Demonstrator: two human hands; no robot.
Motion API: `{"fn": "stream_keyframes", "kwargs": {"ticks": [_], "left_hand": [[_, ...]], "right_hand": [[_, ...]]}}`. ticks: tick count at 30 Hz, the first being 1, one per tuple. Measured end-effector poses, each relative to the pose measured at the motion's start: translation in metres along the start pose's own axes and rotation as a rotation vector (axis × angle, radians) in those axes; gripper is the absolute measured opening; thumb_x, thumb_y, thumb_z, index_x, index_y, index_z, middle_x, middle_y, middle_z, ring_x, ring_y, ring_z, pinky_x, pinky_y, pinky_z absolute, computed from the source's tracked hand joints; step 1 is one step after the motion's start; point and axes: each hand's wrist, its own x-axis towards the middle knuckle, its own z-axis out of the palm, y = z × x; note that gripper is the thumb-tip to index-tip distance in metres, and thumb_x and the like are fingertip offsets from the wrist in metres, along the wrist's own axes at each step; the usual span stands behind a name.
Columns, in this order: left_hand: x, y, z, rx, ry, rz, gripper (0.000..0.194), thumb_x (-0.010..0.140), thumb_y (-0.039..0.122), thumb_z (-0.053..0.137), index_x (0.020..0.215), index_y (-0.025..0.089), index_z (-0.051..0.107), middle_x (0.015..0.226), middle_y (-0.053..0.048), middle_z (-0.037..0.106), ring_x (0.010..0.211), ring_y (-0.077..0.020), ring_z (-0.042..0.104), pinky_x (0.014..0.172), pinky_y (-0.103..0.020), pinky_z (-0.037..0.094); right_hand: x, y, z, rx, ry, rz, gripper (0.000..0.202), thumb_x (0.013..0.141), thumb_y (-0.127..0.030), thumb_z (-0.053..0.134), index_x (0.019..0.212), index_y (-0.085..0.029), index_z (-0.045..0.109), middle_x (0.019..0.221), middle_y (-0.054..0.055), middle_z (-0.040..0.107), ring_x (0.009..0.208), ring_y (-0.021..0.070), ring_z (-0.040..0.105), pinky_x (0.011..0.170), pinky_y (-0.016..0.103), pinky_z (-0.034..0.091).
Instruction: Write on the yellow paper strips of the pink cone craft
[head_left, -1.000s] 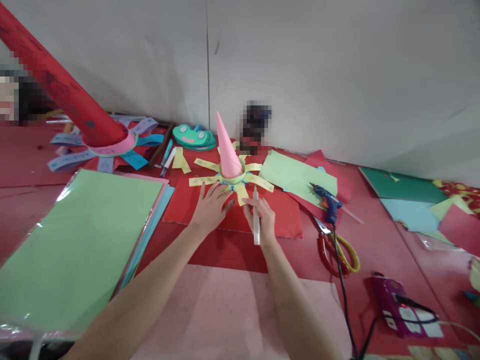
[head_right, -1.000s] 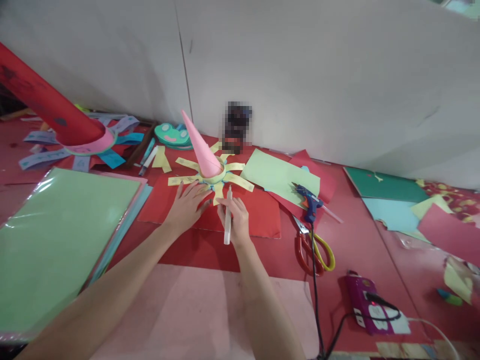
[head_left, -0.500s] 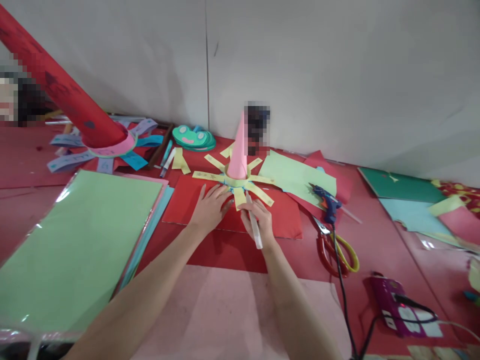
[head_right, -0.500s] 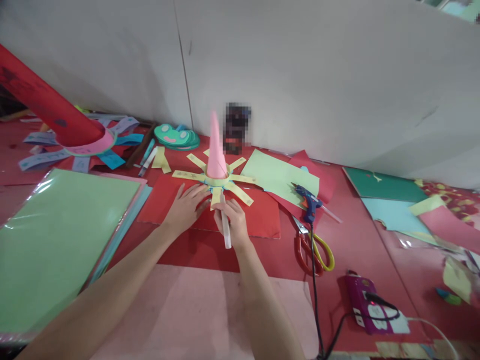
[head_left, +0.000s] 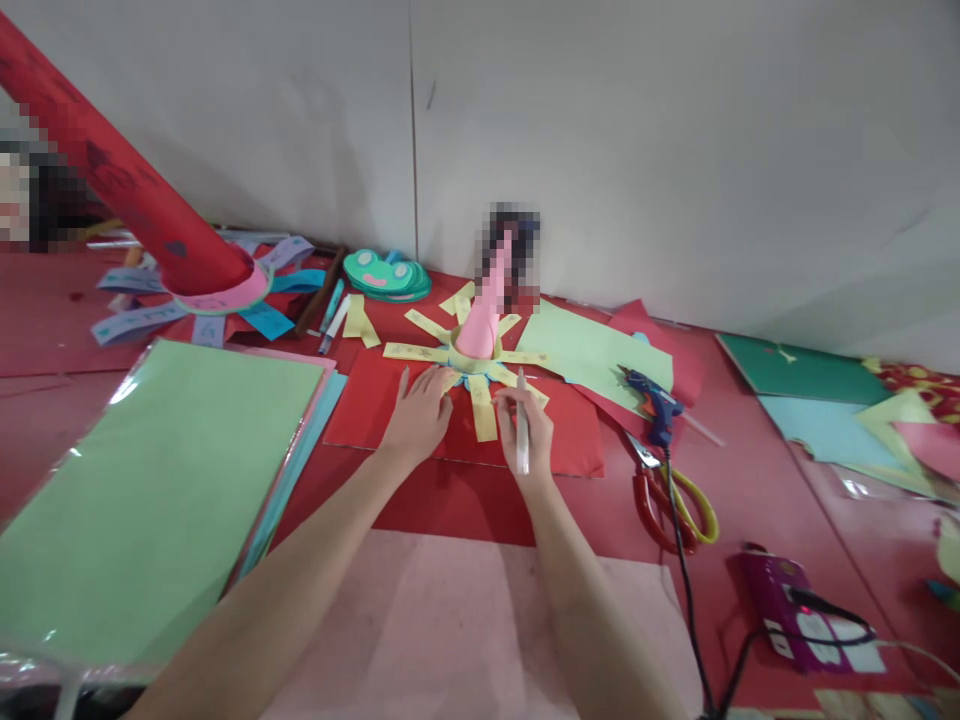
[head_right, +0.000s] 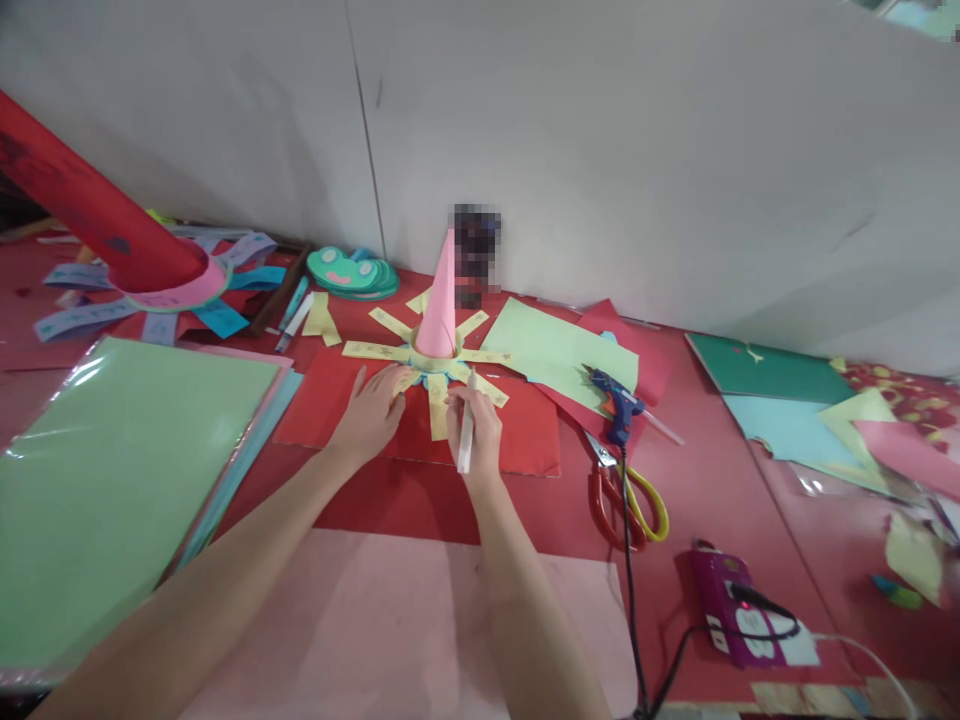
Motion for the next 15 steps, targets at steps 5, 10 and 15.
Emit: {"fn": "stream_keyframes", "kwargs": {"ticks": [5, 10, 15], "left_hand": [[0.011, -0.01, -0.002, -0.649, 0.36, -0.196, 0.026, 0.087, 0.027, 0.036, 0.095, 0.018, 0.059, 0.11, -0.01, 0.066, 0.112, -0.0221, 0.06, 0.101, -0.04, 0.044], [0.02, -0.017, -0.006, -1.023, 0.447, -0.296, 0.019, 0.075, 0.023, 0.043, 0.084, 0.017, 0.058, 0.087, -0.007, 0.071, 0.096, -0.0224, 0.068, 0.1, -0.043, 0.044], [0.019, -0.015, -0.01, -0.98, 0.387, -0.328, 0.021, 0.075, 0.024, 0.042, 0.085, 0.017, 0.059, 0.087, -0.007, 0.071, 0.096, -0.0228, 0.068, 0.102, -0.043, 0.042]], "right_hand": [[0.002, -0.003, 0.0, 0.008, 0.036, 0.08, 0.013, 0.087, -0.025, 0.048, 0.085, -0.019, 0.06, 0.084, 0.003, 0.067, 0.076, 0.0146, 0.064, 0.078, 0.03, 0.05], [0.0, 0.007, 0.0, -0.068, -0.064, 0.091, 0.021, 0.078, -0.015, 0.044, 0.089, -0.019, 0.061, 0.082, 0.004, 0.067, 0.075, 0.0163, 0.063, 0.073, 0.03, 0.05], [-0.001, 0.012, 0.001, -0.091, -0.13, 0.123, 0.027, 0.072, -0.013, 0.047, 0.092, -0.021, 0.064, 0.082, 0.003, 0.066, 0.077, 0.0175, 0.061, 0.069, 0.029, 0.049]]}}
